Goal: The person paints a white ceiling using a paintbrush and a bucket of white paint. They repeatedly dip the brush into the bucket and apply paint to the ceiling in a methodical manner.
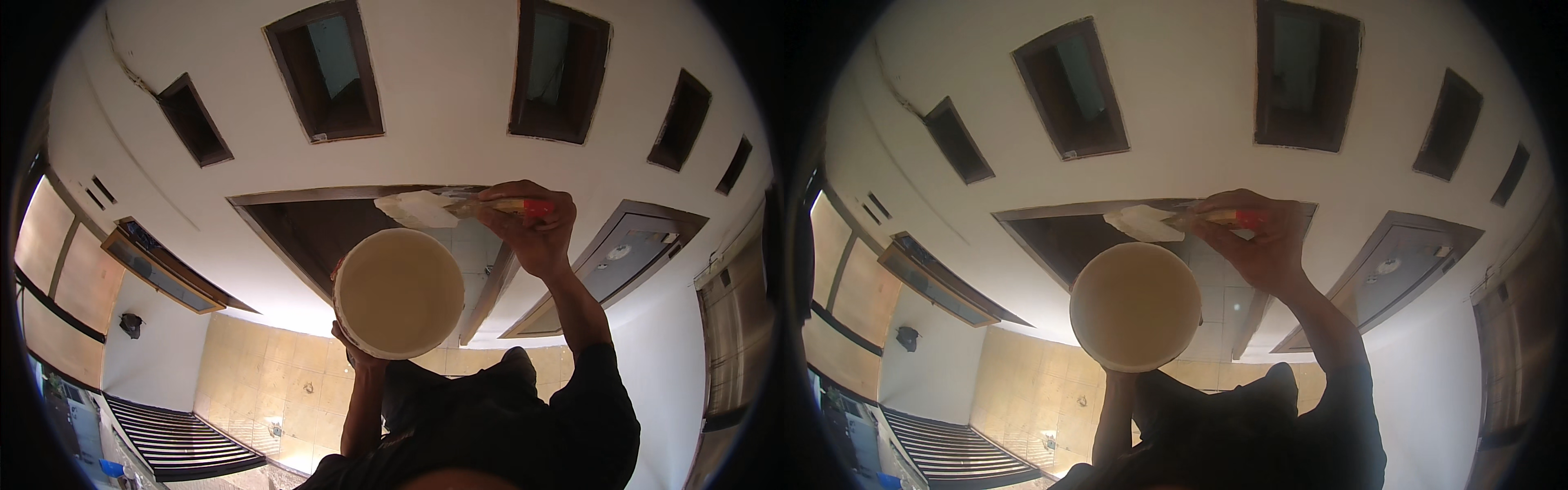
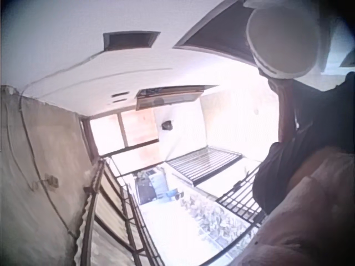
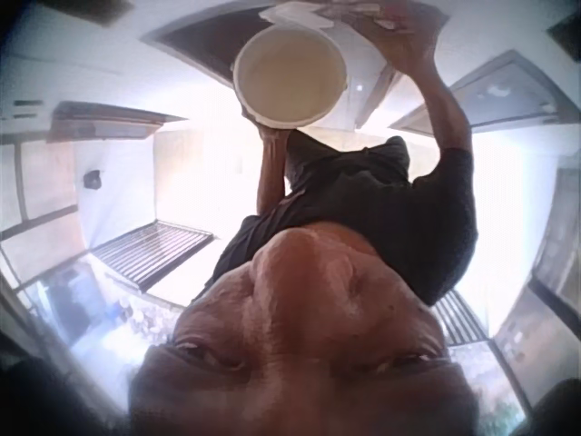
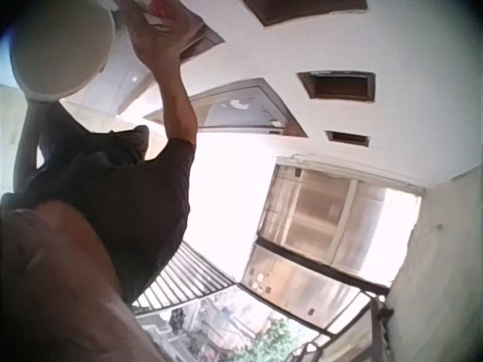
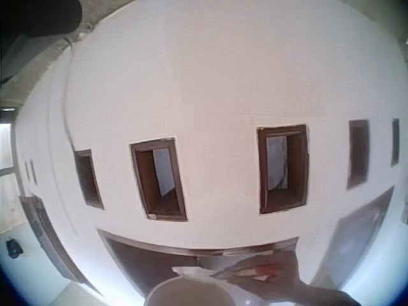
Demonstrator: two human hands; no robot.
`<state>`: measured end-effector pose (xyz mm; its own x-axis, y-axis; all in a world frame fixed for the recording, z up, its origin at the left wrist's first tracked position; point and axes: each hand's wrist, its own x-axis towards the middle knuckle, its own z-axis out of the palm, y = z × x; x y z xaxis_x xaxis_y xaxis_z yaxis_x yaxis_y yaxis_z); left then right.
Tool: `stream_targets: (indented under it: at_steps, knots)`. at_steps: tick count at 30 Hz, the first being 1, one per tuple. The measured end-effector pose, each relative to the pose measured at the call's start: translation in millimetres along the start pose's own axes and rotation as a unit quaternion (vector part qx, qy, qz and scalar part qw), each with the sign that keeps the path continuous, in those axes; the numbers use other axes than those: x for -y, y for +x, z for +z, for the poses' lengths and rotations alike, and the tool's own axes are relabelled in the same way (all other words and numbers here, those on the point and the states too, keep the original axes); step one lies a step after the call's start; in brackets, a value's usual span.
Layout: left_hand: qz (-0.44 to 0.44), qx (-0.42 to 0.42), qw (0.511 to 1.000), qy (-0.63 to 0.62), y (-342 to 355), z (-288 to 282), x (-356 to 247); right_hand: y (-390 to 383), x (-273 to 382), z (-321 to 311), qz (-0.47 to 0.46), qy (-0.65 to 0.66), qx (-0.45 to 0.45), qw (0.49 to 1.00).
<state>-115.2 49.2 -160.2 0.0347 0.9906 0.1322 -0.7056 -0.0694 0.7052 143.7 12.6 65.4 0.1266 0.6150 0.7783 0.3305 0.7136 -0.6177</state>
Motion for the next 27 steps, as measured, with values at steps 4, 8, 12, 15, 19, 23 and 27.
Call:
stream_targets:
  at_steps: [4,8,12,15,19,23,27]
  knots:
    - [-0.005,-0.003,1.0,-0.012,-1,-3,1,15,-30,0,0.065,0.061,-0.129,0.988]
    - [-0.007,-0.01,1.0,-0.014,-2,-9,-1,40,-81,28,0.05,0.126,-0.186,0.973]
    - [-0.006,-0.007,1.0,-0.008,0,-9,-4,67,-113,44,0.032,0.153,-0.23,0.96]
    - [-0.005,-0.002,1.0,-0.002,0,-4,-5,78,-126,48,0.017,0.127,-0.245,0.961]
    - [0.005,0.002,1.0,0.002,3,4,-9,72,-120,31,0.009,0.04,-0.272,0.962]
    - [0.002,0.012,1.0,-0.009,14,12,-8,50,-109,-15,-0.004,0.014,-0.348,0.937]
    - [-0.01,0.02,1.0,-0.017,16,11,-5,43,-86,-11,-0.02,0.049,-0.345,0.937]
